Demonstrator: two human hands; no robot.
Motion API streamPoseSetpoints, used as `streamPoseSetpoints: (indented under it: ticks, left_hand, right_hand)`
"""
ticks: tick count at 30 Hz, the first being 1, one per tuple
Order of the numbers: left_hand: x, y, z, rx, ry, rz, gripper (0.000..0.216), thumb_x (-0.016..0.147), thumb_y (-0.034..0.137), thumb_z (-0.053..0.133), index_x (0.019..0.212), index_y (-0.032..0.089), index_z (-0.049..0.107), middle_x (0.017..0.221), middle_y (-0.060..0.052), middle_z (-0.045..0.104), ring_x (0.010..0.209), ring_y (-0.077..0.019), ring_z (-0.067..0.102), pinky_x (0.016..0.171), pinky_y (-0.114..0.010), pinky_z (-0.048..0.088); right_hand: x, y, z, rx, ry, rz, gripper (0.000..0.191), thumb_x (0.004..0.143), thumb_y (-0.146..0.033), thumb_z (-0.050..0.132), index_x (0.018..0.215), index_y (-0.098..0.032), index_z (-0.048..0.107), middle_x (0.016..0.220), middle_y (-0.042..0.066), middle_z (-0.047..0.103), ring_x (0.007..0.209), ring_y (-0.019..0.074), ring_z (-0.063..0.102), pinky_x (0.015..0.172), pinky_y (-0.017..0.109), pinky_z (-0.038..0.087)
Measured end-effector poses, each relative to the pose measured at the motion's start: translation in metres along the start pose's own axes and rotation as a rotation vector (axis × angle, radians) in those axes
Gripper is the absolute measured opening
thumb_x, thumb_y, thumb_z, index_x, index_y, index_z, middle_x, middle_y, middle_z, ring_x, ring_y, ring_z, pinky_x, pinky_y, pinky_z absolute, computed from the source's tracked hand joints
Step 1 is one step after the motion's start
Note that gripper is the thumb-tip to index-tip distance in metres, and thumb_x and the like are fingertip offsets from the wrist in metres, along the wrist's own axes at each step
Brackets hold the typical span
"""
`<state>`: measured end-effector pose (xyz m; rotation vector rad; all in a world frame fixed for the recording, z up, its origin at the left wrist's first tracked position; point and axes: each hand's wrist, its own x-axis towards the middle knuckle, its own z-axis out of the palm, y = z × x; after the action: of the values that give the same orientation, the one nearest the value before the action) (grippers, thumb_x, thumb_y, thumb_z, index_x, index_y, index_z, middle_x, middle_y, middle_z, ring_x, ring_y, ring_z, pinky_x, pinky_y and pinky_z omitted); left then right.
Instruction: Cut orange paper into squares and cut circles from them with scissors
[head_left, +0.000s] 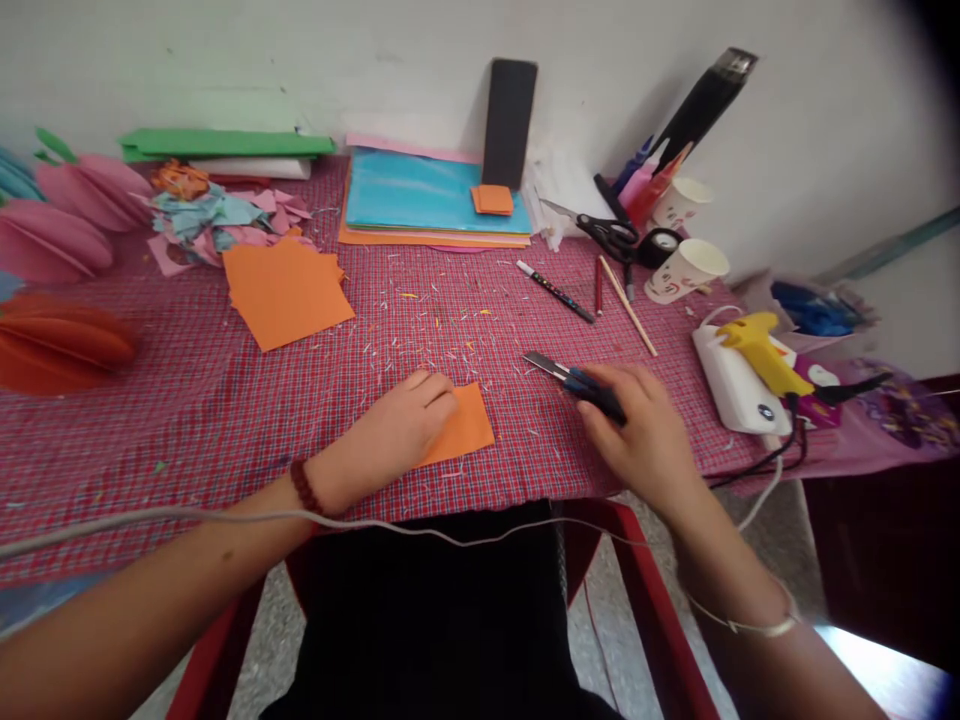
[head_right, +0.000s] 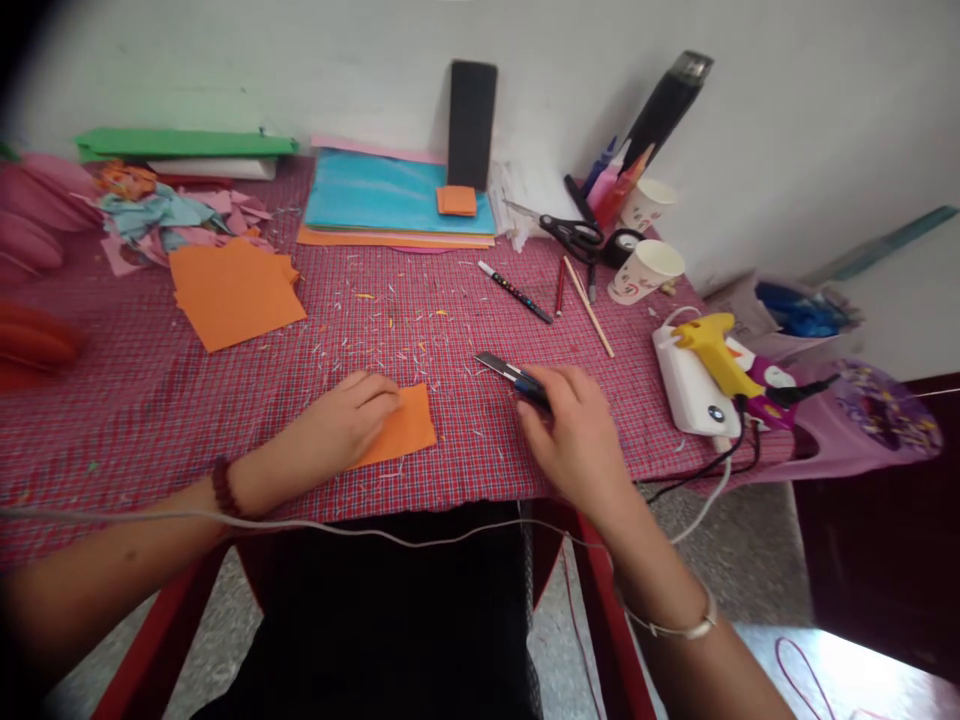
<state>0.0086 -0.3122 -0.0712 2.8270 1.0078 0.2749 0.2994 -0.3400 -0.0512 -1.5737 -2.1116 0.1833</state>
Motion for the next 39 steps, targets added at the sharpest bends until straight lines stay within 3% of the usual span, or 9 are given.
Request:
streamPoseSetpoints:
  ticks: [2, 6, 10, 14, 22, 29, 35, 39]
  left_hand:
    - [-0.001, 0.001, -0.002, 0.012, 0.016, 0.013, 0.015, 0.091, 0.005, 0.046, 0.093, 0.011, 0.059, 0.099, -0.008, 0.058, 0.093, -0.0206, 0.049, 0.090, -0.036, 0.048]
    - [-0.001, 0.004, -0.006, 0.074, 0.046, 0.029, 0.017, 0.091, 0.005, 0.045, 0.095, 0.010, 0.061, 0.098, -0.010, 0.058, 0.091, -0.0213, 0.050, 0.085, -0.036, 0.050]
    - [0.000, 0.006, -0.008, 0.124, 0.001, 0.017, 0.021, 0.092, 0.005, 0.041, 0.093, 0.011, 0.061, 0.086, -0.008, 0.058, 0.078, -0.0205, 0.050, 0.072, -0.036, 0.050]
    - [-0.001, 0.004, -0.010, 0.111, -0.023, 0.023, 0.022, 0.095, 0.008, 0.038, 0.099, 0.009, 0.060, 0.089, -0.009, 0.060, 0.079, -0.0199, 0.052, 0.072, -0.035, 0.051]
    - [0.001, 0.005, -0.012, 0.128, 0.012, -0.002, 0.022, 0.097, 0.011, 0.036, 0.103, 0.014, 0.057, 0.092, -0.007, 0.063, 0.081, -0.0187, 0.056, 0.073, -0.032, 0.052]
    - [0.002, 0.007, -0.016, 0.125, 0.005, -0.016, 0.022, 0.094, 0.008, 0.040, 0.105, 0.015, 0.058, 0.094, -0.007, 0.064, 0.084, -0.0195, 0.057, 0.076, -0.032, 0.051]
    - [0.001, 0.003, -0.014, 0.064, -0.065, -0.004, 0.043, 0.095, 0.012, 0.040, 0.136, 0.020, 0.049, 0.092, -0.007, 0.062, 0.077, -0.0193, 0.053, 0.069, -0.034, 0.050]
    - [0.001, -0.001, -0.010, 0.043, -0.063, 0.002, 0.043, 0.094, 0.014, 0.041, 0.133, 0.027, 0.053, 0.085, -0.005, 0.059, 0.072, -0.0192, 0.050, 0.066, -0.035, 0.046]
  right_hand:
    - [-0.006, 0.028, -0.008, -0.152, -0.060, -0.021, 0.042, 0.089, -0.032, 0.057, 0.127, -0.015, 0.057, 0.116, 0.018, 0.062, 0.107, 0.0344, 0.058, 0.088, 0.055, 0.049]
    - [-0.016, 0.053, -0.009, -0.146, -0.135, -0.045, 0.041, 0.091, -0.030, 0.055, 0.130, -0.015, 0.055, 0.107, 0.016, 0.062, 0.099, 0.0319, 0.059, 0.085, 0.052, 0.051]
    - [-0.018, 0.044, -0.013, 0.021, -0.227, -0.187, 0.038, 0.094, -0.025, 0.053, 0.132, -0.018, 0.053, 0.115, 0.013, 0.061, 0.103, 0.0269, 0.057, 0.088, 0.046, 0.049]
    - [-0.016, 0.032, -0.020, 0.072, -0.324, -0.304, 0.035, 0.095, -0.017, 0.052, 0.129, -0.018, 0.055, 0.117, 0.011, 0.063, 0.101, 0.0254, 0.056, 0.085, 0.042, 0.048]
    - [-0.014, 0.037, -0.024, 0.063, -0.276, -0.285, 0.036, 0.094, -0.012, 0.051, 0.129, -0.017, 0.056, 0.115, 0.011, 0.064, 0.098, 0.0251, 0.056, 0.081, 0.040, 0.046]
    - [-0.015, 0.035, -0.022, 0.108, -0.355, -0.302, 0.036, 0.095, -0.015, 0.050, 0.130, -0.019, 0.056, 0.116, 0.009, 0.064, 0.101, 0.0239, 0.058, 0.083, 0.040, 0.045]
    - [-0.001, 0.028, -0.015, 0.117, -0.394, -0.346, 0.036, 0.096, -0.017, 0.049, 0.131, -0.021, 0.056, 0.117, 0.010, 0.065, 0.101, 0.0245, 0.059, 0.082, 0.040, 0.046]
    - [0.013, 0.020, -0.011, 0.136, -0.437, -0.361, 0.033, 0.096, -0.018, 0.051, 0.128, -0.020, 0.059, 0.115, 0.010, 0.065, 0.100, 0.0240, 0.059, 0.084, 0.040, 0.047]
